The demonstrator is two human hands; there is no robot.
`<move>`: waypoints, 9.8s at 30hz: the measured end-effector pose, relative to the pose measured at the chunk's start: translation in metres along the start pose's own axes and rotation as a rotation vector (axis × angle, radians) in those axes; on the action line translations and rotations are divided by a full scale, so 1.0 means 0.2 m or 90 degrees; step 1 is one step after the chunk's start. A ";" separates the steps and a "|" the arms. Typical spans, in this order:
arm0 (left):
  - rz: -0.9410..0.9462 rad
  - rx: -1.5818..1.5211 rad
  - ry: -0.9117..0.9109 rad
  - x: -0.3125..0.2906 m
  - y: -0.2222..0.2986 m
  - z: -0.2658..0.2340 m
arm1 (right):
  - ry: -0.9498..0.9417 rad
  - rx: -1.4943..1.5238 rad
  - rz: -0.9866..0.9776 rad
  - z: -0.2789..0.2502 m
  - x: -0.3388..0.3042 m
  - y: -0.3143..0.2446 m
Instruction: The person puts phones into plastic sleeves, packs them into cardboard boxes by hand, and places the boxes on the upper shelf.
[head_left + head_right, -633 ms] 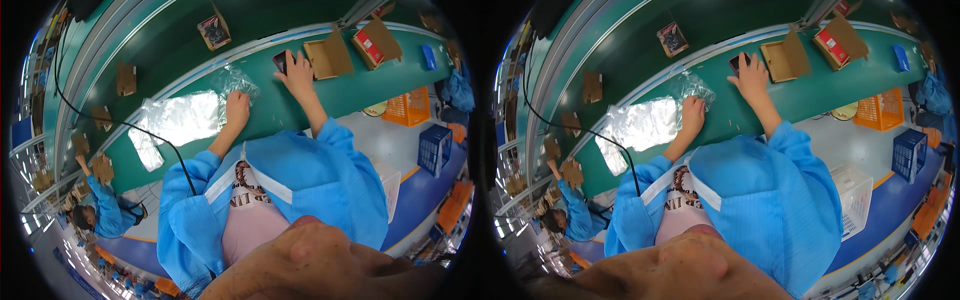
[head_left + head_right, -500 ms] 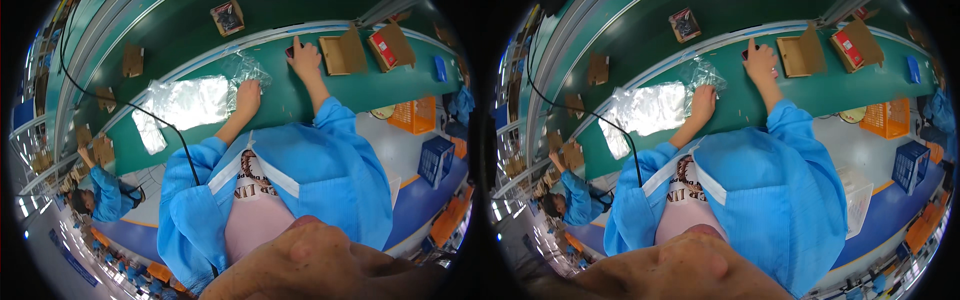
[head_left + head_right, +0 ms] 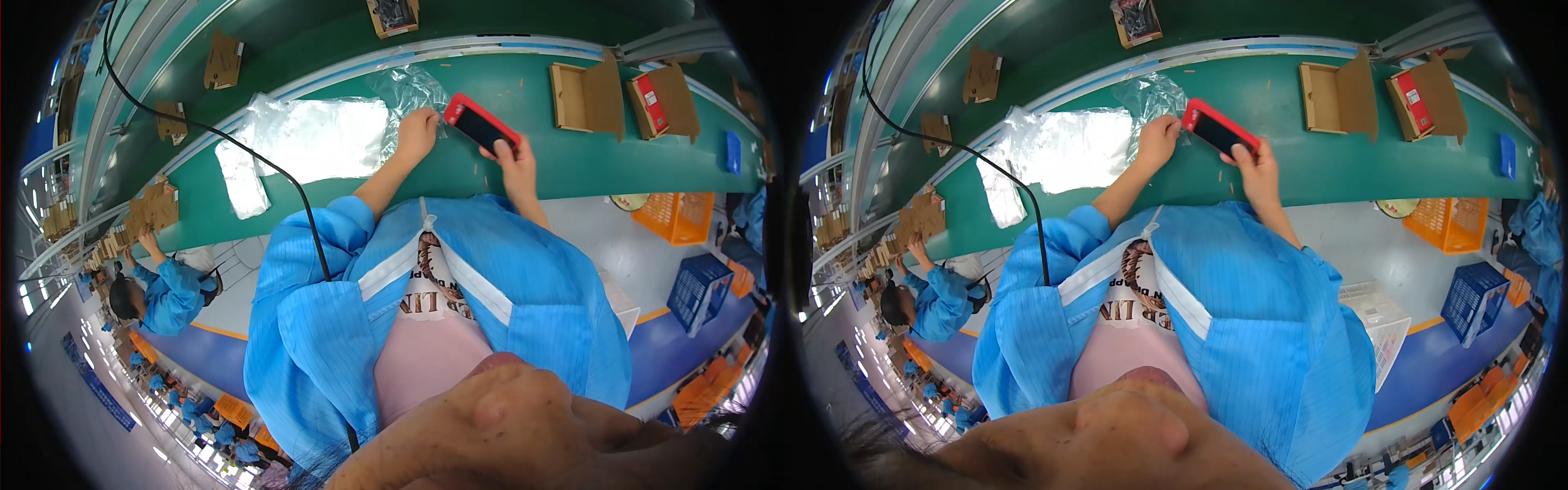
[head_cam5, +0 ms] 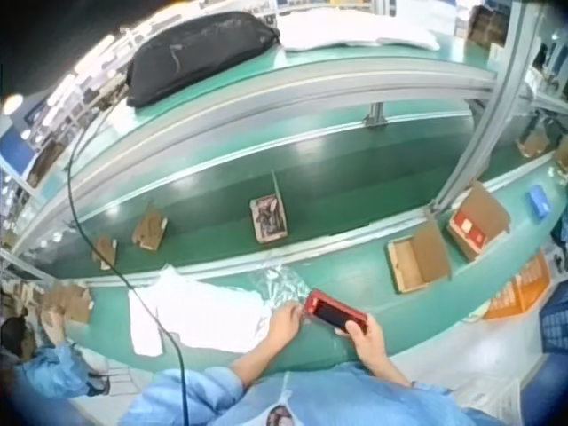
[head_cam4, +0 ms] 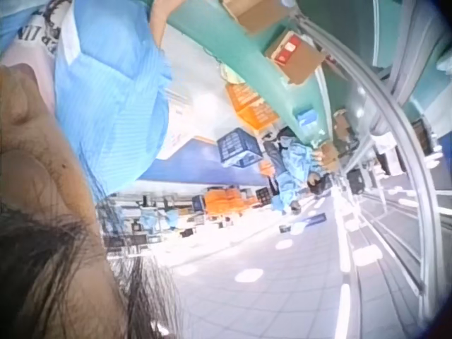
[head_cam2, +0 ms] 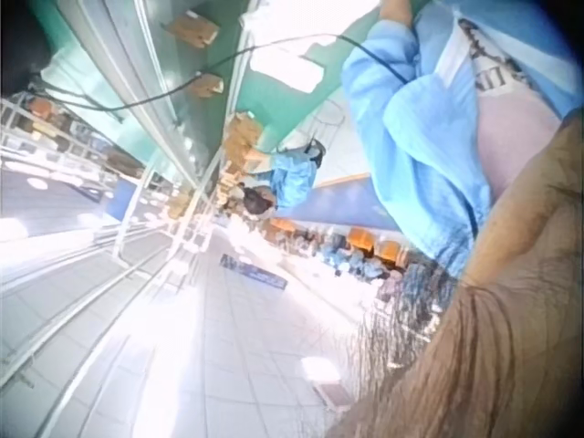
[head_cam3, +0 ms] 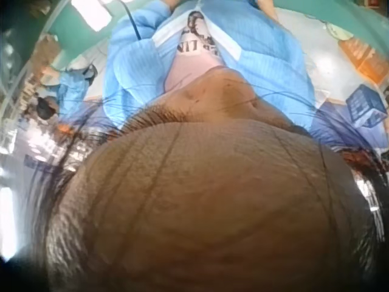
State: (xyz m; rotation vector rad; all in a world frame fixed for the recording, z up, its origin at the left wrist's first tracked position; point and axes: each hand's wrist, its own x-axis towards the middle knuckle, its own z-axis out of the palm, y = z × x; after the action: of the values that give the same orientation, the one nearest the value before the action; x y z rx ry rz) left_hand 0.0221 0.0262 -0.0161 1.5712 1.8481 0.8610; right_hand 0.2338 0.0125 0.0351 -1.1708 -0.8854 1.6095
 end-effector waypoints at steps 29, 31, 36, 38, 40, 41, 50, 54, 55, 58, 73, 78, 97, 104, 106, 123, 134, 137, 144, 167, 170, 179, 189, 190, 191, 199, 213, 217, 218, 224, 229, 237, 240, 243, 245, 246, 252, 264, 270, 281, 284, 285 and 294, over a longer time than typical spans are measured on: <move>0.442 0.032 0.003 -0.14 0.52 -0.30 | -0.032 0.333 0.404 0.15 0.12 0.04; -0.200 -0.325 0.003 -0.17 0.42 -0.25 | -0.097 0.363 0.408 0.17 0.11 -0.02; -0.485 -0.798 -0.269 -0.02 0.29 -0.17 | -0.317 0.335 0.428 0.14 0.07 -0.08; -0.512 -0.849 -0.317 0.02 0.30 -0.15 | -0.256 0.258 0.424 0.05 0.06 -0.09; -0.512 -0.883 -0.333 0.04 0.31 -0.15 | -0.212 0.142 0.420 -0.05 0.07 -0.12; -0.534 -0.868 -0.391 0.05 0.31 -0.16 | -0.206 0.142 0.417 -0.07 0.06 -0.12; -0.535 -0.811 -0.607 0.02 0.45 -0.13 | 0.027 -0.518 -0.293 -0.07 0.01 -0.09; -0.434 -0.719 -0.405 0.00 0.47 -0.13 | 0.014 -0.590 0.036 -0.33 0.01 -0.24; -0.388 -0.653 -0.347 0.01 0.41 -0.12 | 0.074 -0.735 0.088 -0.43 0.03 -0.27; -0.301 -0.558 -0.213 0.06 0.32 -0.11 | 0.365 -0.775 -0.061 -0.70 0.08 -0.36; 0.093 0.355 0.097 0.15 0.31 0.12 | 0.035 -0.666 -0.204 0.06 0.20 0.01; 0.171 0.461 -0.016 0.16 0.25 0.06 | 0.008 -0.681 -0.232 0.11 0.21 0.05; 0.051 0.478 0.180 -0.11 -0.45 -0.59 | -0.205 -0.846 -0.477 0.57 0.48 0.12; -0.051 0.516 0.196 -0.08 -0.59 -0.66 | -0.371 -0.969 -0.529 0.52 0.25 0.31; -0.062 0.500 0.193 -0.04 -0.55 -0.66 | -0.367 -0.983 -0.522 0.49 0.24 0.31; 0.023 0.336 0.090 -0.12 -0.21 -0.29 | -0.097 -0.796 -0.460 0.38 0.35 0.07; 0.113 0.331 0.172 -0.05 -0.27 -0.44 | -0.164 -1.003 -0.495 0.37 0.44 0.32; 0.132 0.456 0.100 -0.04 -0.26 -0.45 | -0.078 -0.943 -0.511 0.52 0.53 0.26; -0.029 0.498 0.072 -0.04 -0.32 -0.37 | -0.160 -0.950 -0.311 1.02 0.38 0.48; 0.194 0.336 0.118 -0.01 -0.06 -0.54 | 0.194 -0.883 -0.346 0.16 0.41 0.11; 0.214 0.158 0.043 -0.09 0.02 -0.36 | 0.236 -0.770 -0.249 -0.06 0.48 0.00; 0.172 0.315 0.093 -0.16 -0.08 -0.08 | 0.395 -0.910 -0.501 -0.69 1.28 -0.43; 0.159 0.298 0.041 -0.13 0.02 -0.07 | 0.467 -1.054 -0.350 -0.56 1.66 -0.42; 0.162 0.317 0.049 -0.13 0.00 -0.06 | 0.387 -1.061 -0.352 -0.52 1.64 -0.42; 0.164 0.321 0.053 -0.13 -0.01 -0.05 | 0.311 -1.065 -0.351 -0.49 1.62 -0.43; 0.186 0.312 0.043 -0.13 0.00 -0.05 | 0.474 -0.563 -0.462 -0.40 1.44 -0.41; 0.136 0.366 0.049 -0.14 0.04 -0.09 | 0.185 -0.734 -0.392 -0.50 1.24 -0.52; 0.118 0.333 0.056 -0.15 0.09 -0.09 | 0.040 -0.920 -0.585 -0.38 0.69 -0.44; 0.115 0.327 0.054 -0.14 0.11 -0.09 | 0.021 -0.985 -0.571 -0.38 0.60 -0.37; 0.114 0.325 0.053 -0.15 0.04 -0.08 | -0.015 -1.115 -0.655 -0.24 0.31 -0.24; 0.127 0.281 0.083 -0.17 0.11 -0.10 | 0.101 -0.853 -0.329 -0.52 0.48 -0.34; 0.089 0.251 0.097 -0.23 0.07 -0.03 | -0.083 -1.006 0.213 -0.67 0.31 -0.43; 0.080 0.193 0.090 -0.23 0.07 -0.02 | -0.132 -0.956 -0.085 -0.25 0.33 -0.33; 0.080 0.152 0.077 -0.22 0.12 -0.02 | -0.038 -1.067 -0.306 0.05 0.46 -0.24; 0.088 0.137 0.112 -0.20 0.16 -0.02 | -0.096 -1.096 -0.245 0.08 0.58 -0.18; 0.085 0.140 0.114 -0.20 0.16 -0.02 | -0.172 -1.123 -0.195 0.10 0.61 -0.16; 0.020 0.096 0.132 -0.22 0.07 0.00 | -0.133 -0.531 -0.028 -0.11 0.56 -0.17; -0.389 -0.447 0.206 -0.13 0.07 -0.08 | -0.170 -0.741 -0.355 0.10 0.06 -0.08; 0.256 0.149 0.223 -0.16 0.25 -0.17 | -0.153 -0.421 0.090 0.17 0.11 -0.11; 0.416 0.018 0.070 -0.12 0.70 -0.15 | -0.101 -0.115 0.150 0.05 -0.01 -0.17; 0.395 0.024 0.123 -0.09 0.73 -0.15 | -0.058 0.205 0.234 -0.03 -0.02 -0.25; 0.398 0.020 0.118 -0.08 0.73 -0.14 | -0.056 0.255 0.258 -0.06 -0.03 -0.35; 0.381 -0.045 -0.143 -0.17 0.76 -0.05 | -0.060 0.350 0.364 -0.16 0.03 -0.13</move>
State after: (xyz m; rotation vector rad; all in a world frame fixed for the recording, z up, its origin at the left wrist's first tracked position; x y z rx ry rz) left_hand 0.1162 0.0070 0.1077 2.1167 1.1852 0.9338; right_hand 0.2700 0.0281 0.0484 -0.9955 -0.1168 2.1966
